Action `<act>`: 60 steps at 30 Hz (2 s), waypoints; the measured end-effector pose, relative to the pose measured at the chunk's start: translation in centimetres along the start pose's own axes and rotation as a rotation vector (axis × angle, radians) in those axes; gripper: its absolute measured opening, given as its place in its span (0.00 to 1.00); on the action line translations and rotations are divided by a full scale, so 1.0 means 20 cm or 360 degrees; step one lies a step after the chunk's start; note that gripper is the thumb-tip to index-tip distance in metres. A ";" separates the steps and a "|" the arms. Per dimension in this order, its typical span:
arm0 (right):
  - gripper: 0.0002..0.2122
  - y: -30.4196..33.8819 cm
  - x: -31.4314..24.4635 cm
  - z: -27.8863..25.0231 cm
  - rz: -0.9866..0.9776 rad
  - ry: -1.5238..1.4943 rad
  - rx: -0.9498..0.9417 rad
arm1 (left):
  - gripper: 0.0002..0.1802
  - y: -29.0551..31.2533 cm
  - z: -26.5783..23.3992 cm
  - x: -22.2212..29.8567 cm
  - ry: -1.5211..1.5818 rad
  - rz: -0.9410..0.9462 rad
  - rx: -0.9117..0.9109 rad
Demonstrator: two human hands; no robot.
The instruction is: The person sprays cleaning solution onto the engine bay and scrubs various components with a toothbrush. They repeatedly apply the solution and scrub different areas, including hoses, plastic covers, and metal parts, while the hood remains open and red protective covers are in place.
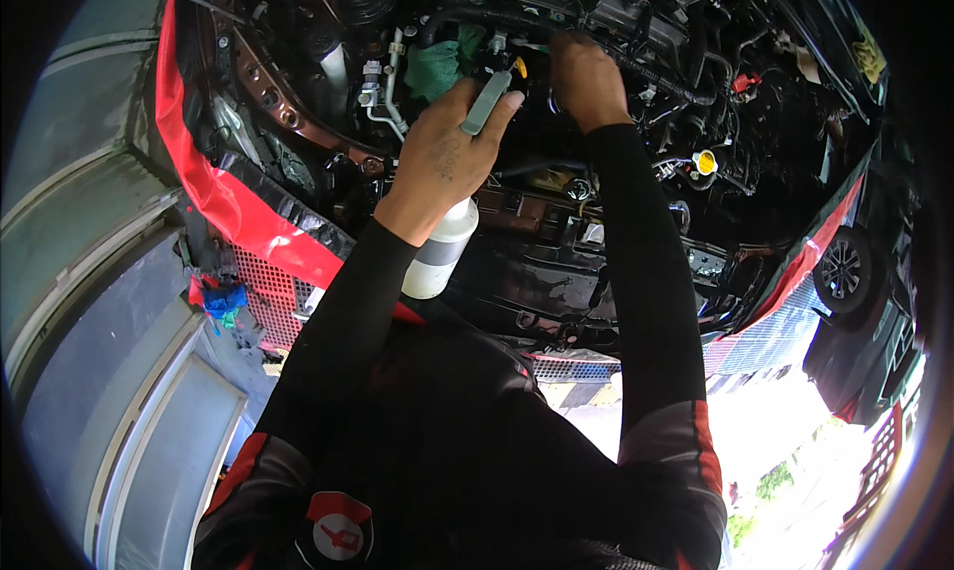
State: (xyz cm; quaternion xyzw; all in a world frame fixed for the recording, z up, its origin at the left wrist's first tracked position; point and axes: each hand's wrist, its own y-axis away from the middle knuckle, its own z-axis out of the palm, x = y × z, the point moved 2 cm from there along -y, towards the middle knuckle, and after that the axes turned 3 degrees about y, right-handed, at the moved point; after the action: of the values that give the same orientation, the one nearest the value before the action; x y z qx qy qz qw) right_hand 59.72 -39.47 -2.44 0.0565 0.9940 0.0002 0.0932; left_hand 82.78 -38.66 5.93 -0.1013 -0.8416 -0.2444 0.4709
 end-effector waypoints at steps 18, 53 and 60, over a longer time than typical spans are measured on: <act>0.09 0.09 0.16 -0.11 0.0380 -0.0329 -0.0119 | 0.35 -0.11 0.13 -0.16 -0.0098 -0.0113 0.0006; 0.10 0.19 0.36 -0.12 0.0444 0.0190 -0.0040 | 0.34 -0.01 0.11 -0.04 0.0119 -0.0084 -0.0032; 0.15 0.12 0.31 -0.13 0.0155 0.0353 -0.0079 | 0.32 -0.03 0.16 -0.03 0.0085 0.0038 -0.0110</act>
State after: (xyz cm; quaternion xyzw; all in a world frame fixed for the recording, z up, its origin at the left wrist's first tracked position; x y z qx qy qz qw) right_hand 53.44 -36.39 -0.96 0.1021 0.9940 0.0356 -0.0161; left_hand 80.44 -37.53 3.72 -0.1209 -0.8185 -0.2703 0.4923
